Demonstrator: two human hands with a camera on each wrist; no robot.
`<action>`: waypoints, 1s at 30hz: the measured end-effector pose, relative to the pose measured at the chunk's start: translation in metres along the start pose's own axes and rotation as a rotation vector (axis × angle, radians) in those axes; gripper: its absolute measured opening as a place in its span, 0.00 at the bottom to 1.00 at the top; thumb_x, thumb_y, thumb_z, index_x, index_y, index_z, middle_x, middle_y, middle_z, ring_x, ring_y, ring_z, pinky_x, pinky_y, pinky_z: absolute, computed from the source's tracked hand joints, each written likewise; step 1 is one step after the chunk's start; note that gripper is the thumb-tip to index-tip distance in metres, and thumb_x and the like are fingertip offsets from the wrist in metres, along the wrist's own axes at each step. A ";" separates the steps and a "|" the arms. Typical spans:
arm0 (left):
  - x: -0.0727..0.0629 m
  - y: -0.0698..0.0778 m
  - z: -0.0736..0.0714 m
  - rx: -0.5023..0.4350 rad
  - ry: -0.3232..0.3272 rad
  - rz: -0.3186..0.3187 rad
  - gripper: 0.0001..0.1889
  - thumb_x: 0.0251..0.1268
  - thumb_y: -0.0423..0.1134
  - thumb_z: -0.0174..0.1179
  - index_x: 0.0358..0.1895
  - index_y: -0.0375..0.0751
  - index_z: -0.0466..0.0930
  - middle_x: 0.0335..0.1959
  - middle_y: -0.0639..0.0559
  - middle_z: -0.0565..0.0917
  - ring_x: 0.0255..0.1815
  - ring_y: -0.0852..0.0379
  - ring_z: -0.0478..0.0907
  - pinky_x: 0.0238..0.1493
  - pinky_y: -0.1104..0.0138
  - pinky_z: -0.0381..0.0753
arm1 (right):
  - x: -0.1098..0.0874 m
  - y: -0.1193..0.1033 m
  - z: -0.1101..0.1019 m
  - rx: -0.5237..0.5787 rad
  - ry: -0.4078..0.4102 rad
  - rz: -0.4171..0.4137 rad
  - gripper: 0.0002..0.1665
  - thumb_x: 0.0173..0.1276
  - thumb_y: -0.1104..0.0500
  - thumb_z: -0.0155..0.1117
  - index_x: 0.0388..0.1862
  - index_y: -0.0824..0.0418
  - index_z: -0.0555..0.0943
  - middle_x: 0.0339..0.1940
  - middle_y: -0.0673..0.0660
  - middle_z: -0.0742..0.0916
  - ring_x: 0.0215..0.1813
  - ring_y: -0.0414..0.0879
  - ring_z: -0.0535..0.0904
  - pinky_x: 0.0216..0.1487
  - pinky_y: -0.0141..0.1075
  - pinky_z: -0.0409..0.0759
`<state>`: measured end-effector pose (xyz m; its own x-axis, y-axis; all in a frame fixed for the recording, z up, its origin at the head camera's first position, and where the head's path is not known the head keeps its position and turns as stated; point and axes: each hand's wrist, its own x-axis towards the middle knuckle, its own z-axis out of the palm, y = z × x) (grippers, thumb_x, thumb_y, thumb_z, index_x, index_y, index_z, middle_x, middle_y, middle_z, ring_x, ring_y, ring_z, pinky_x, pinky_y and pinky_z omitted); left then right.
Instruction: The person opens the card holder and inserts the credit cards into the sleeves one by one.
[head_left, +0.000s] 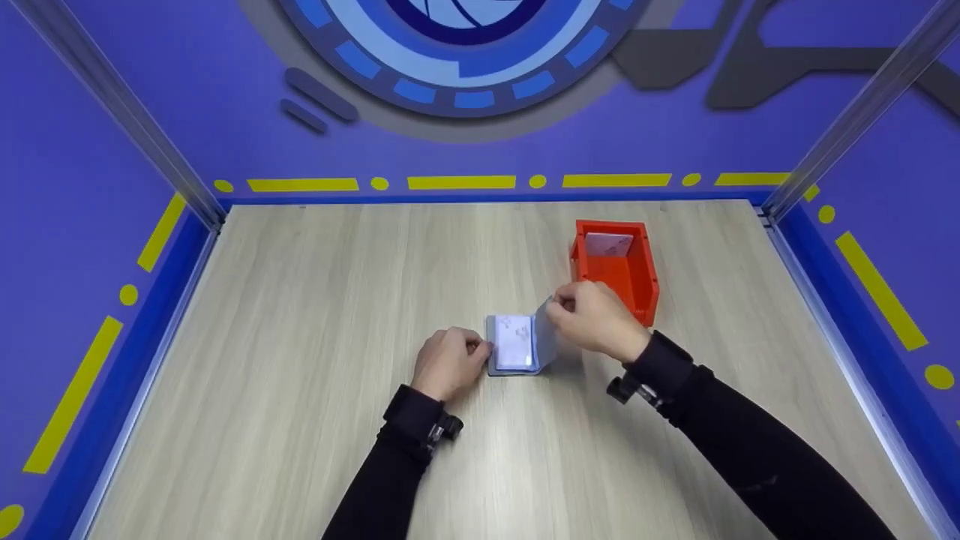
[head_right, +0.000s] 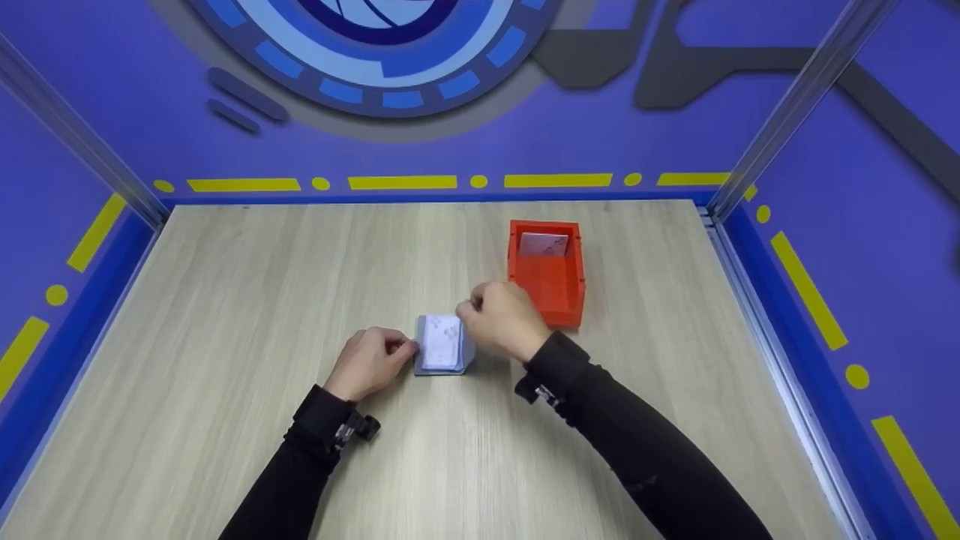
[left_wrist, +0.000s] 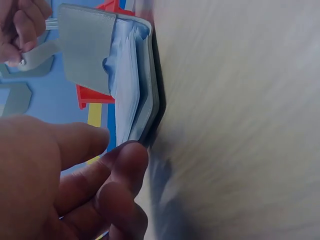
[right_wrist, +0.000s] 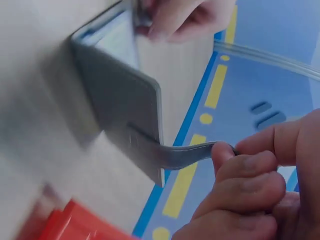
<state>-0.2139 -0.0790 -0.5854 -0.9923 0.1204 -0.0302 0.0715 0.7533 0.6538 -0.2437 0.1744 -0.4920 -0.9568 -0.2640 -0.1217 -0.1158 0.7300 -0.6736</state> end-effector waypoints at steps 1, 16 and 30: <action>0.000 0.000 -0.001 0.003 0.005 -0.005 0.11 0.76 0.48 0.67 0.37 0.49 0.96 0.25 0.59 0.83 0.23 0.61 0.72 0.30 0.65 0.67 | 0.002 -0.003 0.003 0.010 -0.003 -0.004 0.15 0.78 0.55 0.58 0.31 0.57 0.83 0.22 0.51 0.76 0.29 0.49 0.75 0.32 0.38 0.71; 0.004 -0.009 -0.017 0.010 0.025 -0.032 0.15 0.78 0.48 0.67 0.31 0.48 0.93 0.20 0.60 0.77 0.21 0.60 0.71 0.27 0.64 0.65 | 0.024 -0.022 0.060 0.173 -0.040 -0.083 0.14 0.79 0.54 0.60 0.31 0.57 0.83 0.26 0.46 0.78 0.31 0.42 0.73 0.33 0.35 0.69; 0.006 -0.026 -0.044 -0.049 0.173 -0.101 0.18 0.79 0.48 0.66 0.25 0.49 0.87 0.18 0.60 0.75 0.20 0.58 0.69 0.28 0.63 0.64 | 0.039 -0.025 0.095 0.250 -0.056 -0.198 0.16 0.81 0.54 0.61 0.36 0.63 0.86 0.25 0.43 0.77 0.31 0.38 0.72 0.38 0.33 0.69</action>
<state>-0.2262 -0.1263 -0.5690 -0.9971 -0.0703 0.0303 -0.0300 0.7231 0.6901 -0.2531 0.0863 -0.5494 -0.9052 -0.4249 -0.0063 -0.2220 0.4855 -0.8456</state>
